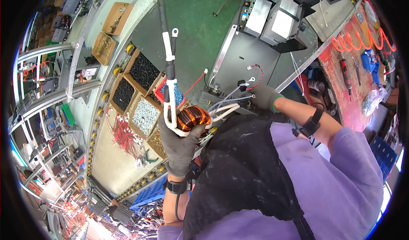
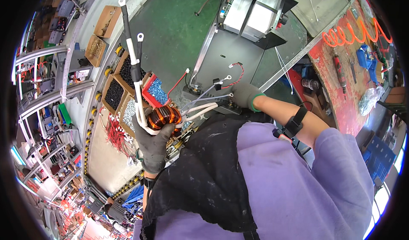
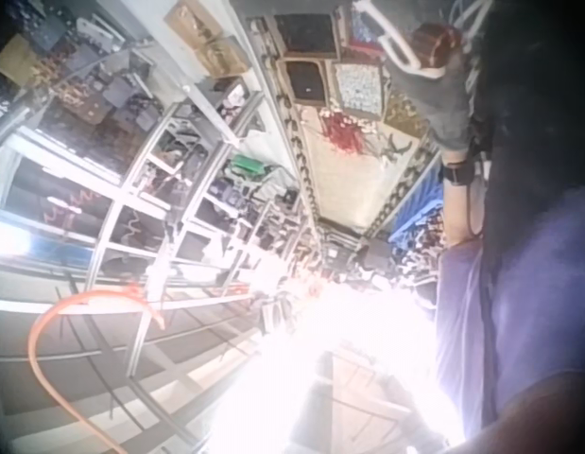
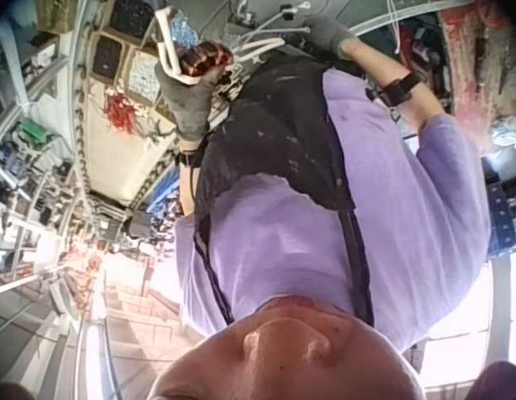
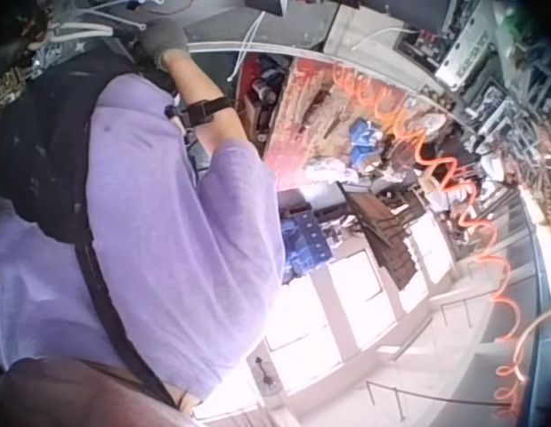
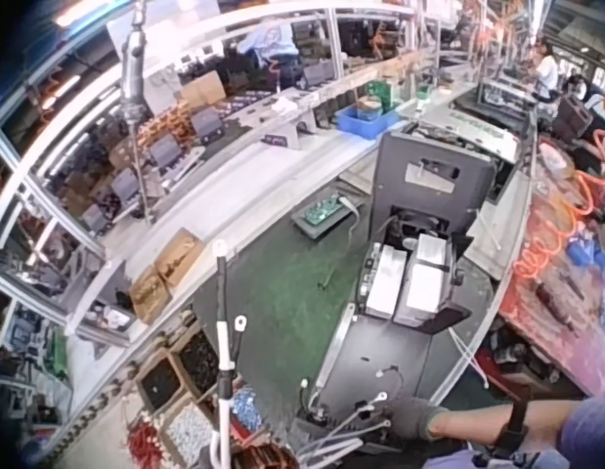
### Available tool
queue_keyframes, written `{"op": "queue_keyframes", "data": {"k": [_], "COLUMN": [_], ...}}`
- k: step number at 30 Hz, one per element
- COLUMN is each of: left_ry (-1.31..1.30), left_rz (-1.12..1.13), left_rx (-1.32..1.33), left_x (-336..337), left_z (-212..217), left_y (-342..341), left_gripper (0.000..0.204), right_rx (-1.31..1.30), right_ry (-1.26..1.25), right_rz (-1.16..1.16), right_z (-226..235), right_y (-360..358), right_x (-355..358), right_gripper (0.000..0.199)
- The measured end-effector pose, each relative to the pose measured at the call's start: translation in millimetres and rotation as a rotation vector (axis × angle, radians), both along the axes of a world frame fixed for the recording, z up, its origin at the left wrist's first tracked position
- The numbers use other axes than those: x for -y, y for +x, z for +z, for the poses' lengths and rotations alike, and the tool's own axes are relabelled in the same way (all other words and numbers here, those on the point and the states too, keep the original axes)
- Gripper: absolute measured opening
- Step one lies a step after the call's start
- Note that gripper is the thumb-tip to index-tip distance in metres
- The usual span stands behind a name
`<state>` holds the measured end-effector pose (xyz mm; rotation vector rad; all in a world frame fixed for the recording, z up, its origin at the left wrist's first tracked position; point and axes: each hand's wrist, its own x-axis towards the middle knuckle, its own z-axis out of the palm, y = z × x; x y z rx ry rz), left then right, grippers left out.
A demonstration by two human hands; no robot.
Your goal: Assemble internal components of an electronic device housing using a power screwdriver.
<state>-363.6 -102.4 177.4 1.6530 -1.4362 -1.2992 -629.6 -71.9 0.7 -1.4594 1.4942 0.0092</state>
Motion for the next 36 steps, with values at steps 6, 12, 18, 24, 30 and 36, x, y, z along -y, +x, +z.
{"op": "queue_keyframes", "data": {"k": [6, 12, 18, 24, 30, 36], "left_ry": [0.047, 0.064, 0.027, 0.050, 0.021, -0.153], "left_rz": [0.000, -0.003, 0.000, 0.001, -0.049, -0.280], "left_rx": [0.002, -0.004, 0.017, -0.035, 0.016, 0.367], "left_x": [0, 1, 0, 5, 2, 10], "left_z": [5, 6, 7, 10, 5, -4], "left_y": [-4, -7, -6, -8, -5, 5], "left_gripper": [0.063, 0.067, 0.067, 0.066, 0.065, 0.086], "right_rx": [0.215, 0.428, 0.501, 0.176, 0.201, 0.393], "right_ry": [0.017, 0.435, 0.429, -0.215, 0.052, 0.447], "right_rz": [-0.133, -0.277, -0.318, -0.017, -0.168, -0.175], "right_z": [-13, 6, 12, 2, -13, -15], "right_y": [-3, -16, -13, -3, -6, -7], "right_x": [-2, 2, 2, -3, -5, -1], "right_gripper": [0.022, 0.014, 0.014, 0.020, 0.030, 0.050]}}
